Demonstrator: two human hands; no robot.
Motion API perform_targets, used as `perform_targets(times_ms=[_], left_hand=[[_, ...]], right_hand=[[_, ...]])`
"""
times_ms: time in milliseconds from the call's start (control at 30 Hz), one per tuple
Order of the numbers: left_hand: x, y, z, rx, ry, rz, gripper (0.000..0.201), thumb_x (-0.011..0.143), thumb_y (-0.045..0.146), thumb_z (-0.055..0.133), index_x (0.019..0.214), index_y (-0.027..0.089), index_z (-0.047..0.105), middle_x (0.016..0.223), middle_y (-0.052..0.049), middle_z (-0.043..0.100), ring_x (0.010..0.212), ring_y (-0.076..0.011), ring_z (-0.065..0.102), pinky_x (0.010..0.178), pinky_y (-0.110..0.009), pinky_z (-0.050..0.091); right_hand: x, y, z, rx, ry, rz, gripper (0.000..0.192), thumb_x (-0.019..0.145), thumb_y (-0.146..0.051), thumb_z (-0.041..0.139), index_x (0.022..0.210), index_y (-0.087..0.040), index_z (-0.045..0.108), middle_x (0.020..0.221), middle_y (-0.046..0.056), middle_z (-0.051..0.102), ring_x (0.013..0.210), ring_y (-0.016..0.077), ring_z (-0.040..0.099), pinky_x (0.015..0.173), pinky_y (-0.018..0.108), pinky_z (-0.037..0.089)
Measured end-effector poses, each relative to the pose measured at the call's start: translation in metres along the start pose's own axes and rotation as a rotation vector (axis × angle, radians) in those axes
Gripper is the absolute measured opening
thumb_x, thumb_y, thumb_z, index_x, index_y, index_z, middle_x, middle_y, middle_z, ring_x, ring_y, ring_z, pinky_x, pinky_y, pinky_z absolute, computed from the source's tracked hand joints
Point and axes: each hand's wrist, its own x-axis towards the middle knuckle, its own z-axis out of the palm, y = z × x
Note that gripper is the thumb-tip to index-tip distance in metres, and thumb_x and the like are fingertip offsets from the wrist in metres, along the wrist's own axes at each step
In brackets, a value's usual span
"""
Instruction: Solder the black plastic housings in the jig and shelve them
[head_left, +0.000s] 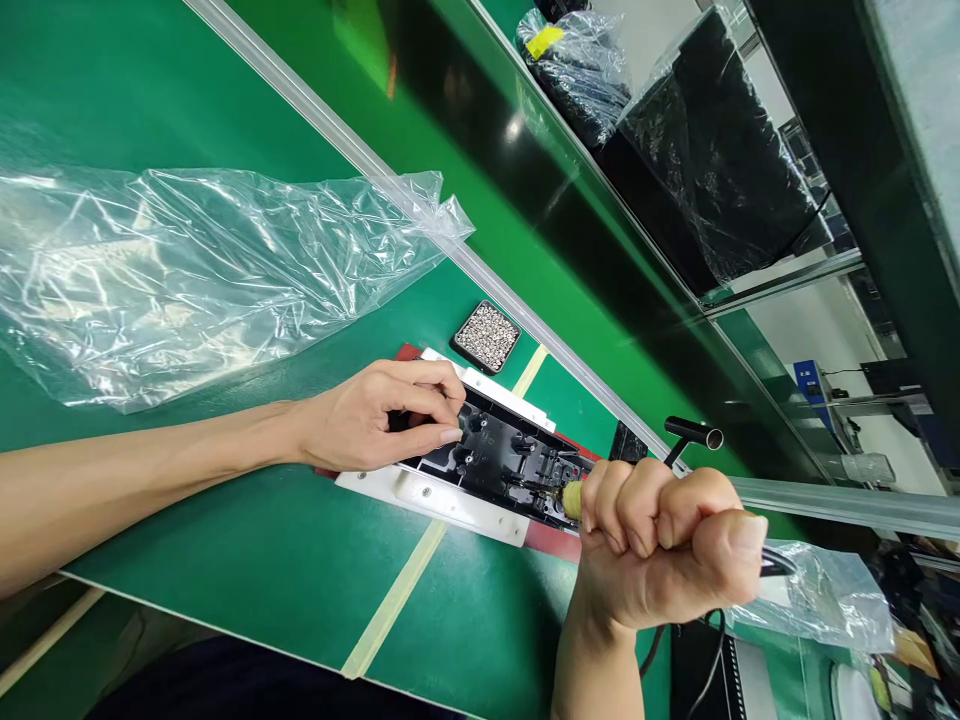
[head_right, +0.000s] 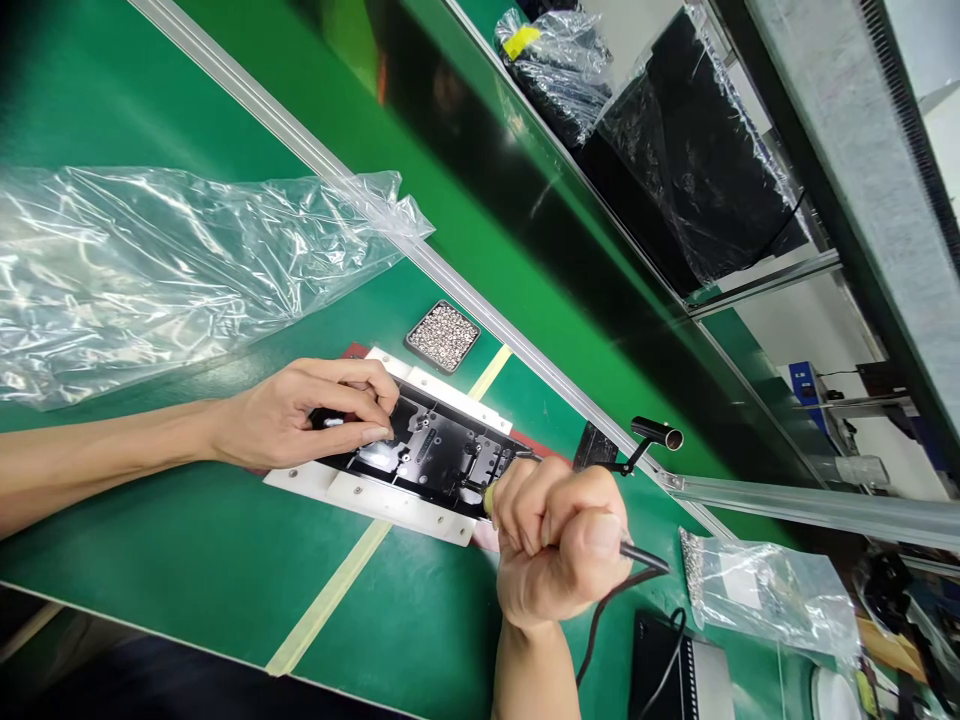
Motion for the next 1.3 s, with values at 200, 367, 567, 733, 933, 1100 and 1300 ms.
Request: perform_targets(times_ms=[200,367,567,733,933,1100,1300], left_hand=[[-0.0007,-0.0011,0.0001,0.005,0.002,0.011,0.01,0.092,0.013,0.065,0.093,0.016,0.074,0.096,-0.006,0.063,0.08,-0.0124,0.059,0.072,-0.027,0.048],[-0.0003,0.0006,0.0001,0.006,-0.001,0.001,0.01,0.093,0.013,0.065,0.092,0.017,0.074,0.094,-0.006,0.063,0.08,-0.0127,0.058,0.071,-0.027,0.048],[0.0014,0.0023,-0.0006,0.018,0.004,0.012,0.01,0.093,0.014,0.064,0.089,0.016,0.073,0.092,-0.006,0.063,0.078,-0.0123,0.058,0.071,-0.025,0.048],[0.0011,0.0019,-0.0007,0.012,-0.007,0.013,0.01,0.093,0.011,0.065,0.092,0.015,0.073,0.094,-0.005,0.062,0.08,-0.0114,0.057,0.072,-0.026,0.048],[0.0007,0.0027,-0.0001,0.01,-0.002,0.007,0.01,0.092,0.01,0.065,0.092,0.015,0.073,0.095,-0.005,0.061,0.081,-0.0115,0.058,0.073,-0.026,0.048],[0.0004,0.0023,-0.0008,0.012,-0.004,0.003,0.01,0.092,0.01,0.065,0.091,0.015,0.073,0.094,-0.005,0.062,0.08,-0.0118,0.058,0.072,-0.026,0.048],[0.0003,0.0015,-0.0008,0.001,-0.012,0.008,0.01,0.092,0.009,0.065,0.092,0.015,0.073,0.095,-0.005,0.061,0.082,-0.0116,0.057,0.072,-0.026,0.047]], right_hand=[[0.0002,0.0004,0.0014,-0.009,0.022,0.004,0.043,0.096,-0.039,0.041,0.06,-0.019,0.031,0.044,-0.007,0.023,0.035,0.006,0.024,0.034,0.018,0.027],[0.0,0.0015,0.0016,-0.019,0.021,-0.011,0.044,0.096,-0.04,0.043,0.059,-0.019,0.029,0.044,-0.007,0.023,0.034,0.0055,0.024,0.034,0.017,0.026],[-0.0011,0.0009,0.0022,-0.033,0.03,-0.008,0.043,0.096,-0.04,0.043,0.06,-0.019,0.03,0.044,-0.008,0.023,0.035,0.0054,0.024,0.035,0.018,0.028],[-0.0004,0.0005,0.0022,-0.038,0.014,-0.015,0.041,0.094,-0.036,0.043,0.06,-0.019,0.029,0.044,-0.008,0.023,0.034,0.0051,0.024,0.035,0.018,0.029],[-0.0013,0.0012,0.0021,-0.041,0.007,-0.024,0.04,0.095,-0.036,0.041,0.06,-0.019,0.03,0.044,-0.008,0.023,0.035,0.0053,0.025,0.036,0.018,0.03],[-0.0015,0.0009,0.0018,-0.044,0.017,-0.015,0.041,0.096,-0.037,0.042,0.061,-0.019,0.029,0.045,-0.008,0.023,0.035,0.0054,0.025,0.035,0.018,0.029],[-0.0016,0.0003,0.0025,-0.052,0.018,-0.008,0.043,0.095,-0.039,0.045,0.06,-0.018,0.03,0.044,-0.008,0.023,0.035,0.0052,0.026,0.036,0.018,0.029]])
